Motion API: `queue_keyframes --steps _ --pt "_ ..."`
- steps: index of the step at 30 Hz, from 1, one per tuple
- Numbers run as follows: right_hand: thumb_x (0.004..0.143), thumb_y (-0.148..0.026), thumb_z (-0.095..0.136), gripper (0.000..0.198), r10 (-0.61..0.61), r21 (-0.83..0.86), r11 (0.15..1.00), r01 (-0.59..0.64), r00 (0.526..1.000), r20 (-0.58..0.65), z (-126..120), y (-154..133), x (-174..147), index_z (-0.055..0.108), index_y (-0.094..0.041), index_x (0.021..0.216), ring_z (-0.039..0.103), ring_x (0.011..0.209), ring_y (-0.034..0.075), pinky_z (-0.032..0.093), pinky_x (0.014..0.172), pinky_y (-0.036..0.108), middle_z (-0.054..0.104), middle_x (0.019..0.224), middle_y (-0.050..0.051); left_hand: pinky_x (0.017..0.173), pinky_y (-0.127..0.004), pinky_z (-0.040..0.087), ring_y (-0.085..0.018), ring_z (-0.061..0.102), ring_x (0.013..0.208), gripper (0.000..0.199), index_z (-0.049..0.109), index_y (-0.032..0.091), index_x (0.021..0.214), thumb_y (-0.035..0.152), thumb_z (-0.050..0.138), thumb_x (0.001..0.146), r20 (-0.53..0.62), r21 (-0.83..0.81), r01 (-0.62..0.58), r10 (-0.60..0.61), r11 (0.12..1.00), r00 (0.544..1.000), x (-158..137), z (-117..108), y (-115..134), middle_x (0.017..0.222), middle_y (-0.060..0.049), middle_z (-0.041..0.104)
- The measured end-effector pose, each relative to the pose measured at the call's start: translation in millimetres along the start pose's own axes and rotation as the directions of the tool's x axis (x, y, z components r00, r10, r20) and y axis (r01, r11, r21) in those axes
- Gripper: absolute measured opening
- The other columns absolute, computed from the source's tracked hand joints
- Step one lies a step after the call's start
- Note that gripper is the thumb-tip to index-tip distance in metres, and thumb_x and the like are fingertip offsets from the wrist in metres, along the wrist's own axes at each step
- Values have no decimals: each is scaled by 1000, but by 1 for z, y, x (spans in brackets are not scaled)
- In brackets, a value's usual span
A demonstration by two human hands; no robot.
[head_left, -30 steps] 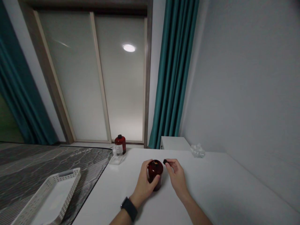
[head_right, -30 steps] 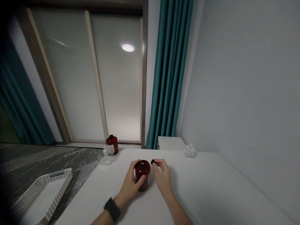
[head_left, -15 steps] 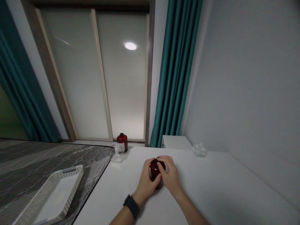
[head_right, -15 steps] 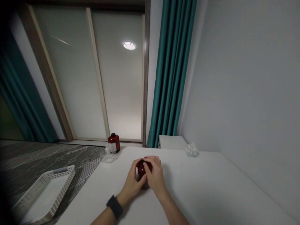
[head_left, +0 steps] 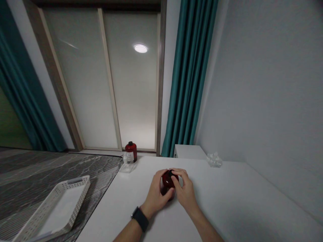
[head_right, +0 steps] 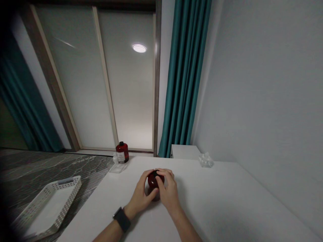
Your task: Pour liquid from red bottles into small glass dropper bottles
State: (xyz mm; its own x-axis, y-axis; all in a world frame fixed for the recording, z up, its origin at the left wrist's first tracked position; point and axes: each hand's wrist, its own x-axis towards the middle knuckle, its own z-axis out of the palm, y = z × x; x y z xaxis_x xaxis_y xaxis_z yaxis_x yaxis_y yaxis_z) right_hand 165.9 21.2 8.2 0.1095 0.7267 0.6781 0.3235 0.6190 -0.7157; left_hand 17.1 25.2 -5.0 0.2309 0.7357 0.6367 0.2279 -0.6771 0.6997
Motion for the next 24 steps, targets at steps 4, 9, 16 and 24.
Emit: queue_keyframes --steps 4,9,16,24 --pt "91 -19 55 15 -74 -33 996 77 995 72 -7 -1 1 66 -26 100 62 110 23 49 99 44 70 111 7 107 -52 42 -31 54 124 57 45 20 136 27 65 83 16 22 -20 19 1000 1000 -1 -2 1 136 -14 56" --pt "92 -18 54 17 -71 -25 997 73 993 94 -10 -3 -1 65 -25 102 62 110 23 50 98 43 69 112 8 103 -49 46 -30 57 120 57 46 21 133 25 66 80 -2 51 -52 52 997 999 -2 0 0 131 -13 59" --pt "92 -17 53 15 -66 36 997 63 995 80 -9 -11 -5 61 -25 102 63 107 21 52 95 39 67 110 8 95 -45 51 -28 60 111 55 46 22 131 27 67 80 -47 99 -141 146 985 988 -2 3 -2 122 -12 61" --pt "93 -23 54 11 1 99 995 -9 997 83 -11 -9 0 63 -23 99 64 103 21 52 94 39 68 104 7 94 -45 52 -28 63 110 44 52 22 126 30 62 83 -5 98 -101 102 990 995 -1 -1 1 119 -11 64"
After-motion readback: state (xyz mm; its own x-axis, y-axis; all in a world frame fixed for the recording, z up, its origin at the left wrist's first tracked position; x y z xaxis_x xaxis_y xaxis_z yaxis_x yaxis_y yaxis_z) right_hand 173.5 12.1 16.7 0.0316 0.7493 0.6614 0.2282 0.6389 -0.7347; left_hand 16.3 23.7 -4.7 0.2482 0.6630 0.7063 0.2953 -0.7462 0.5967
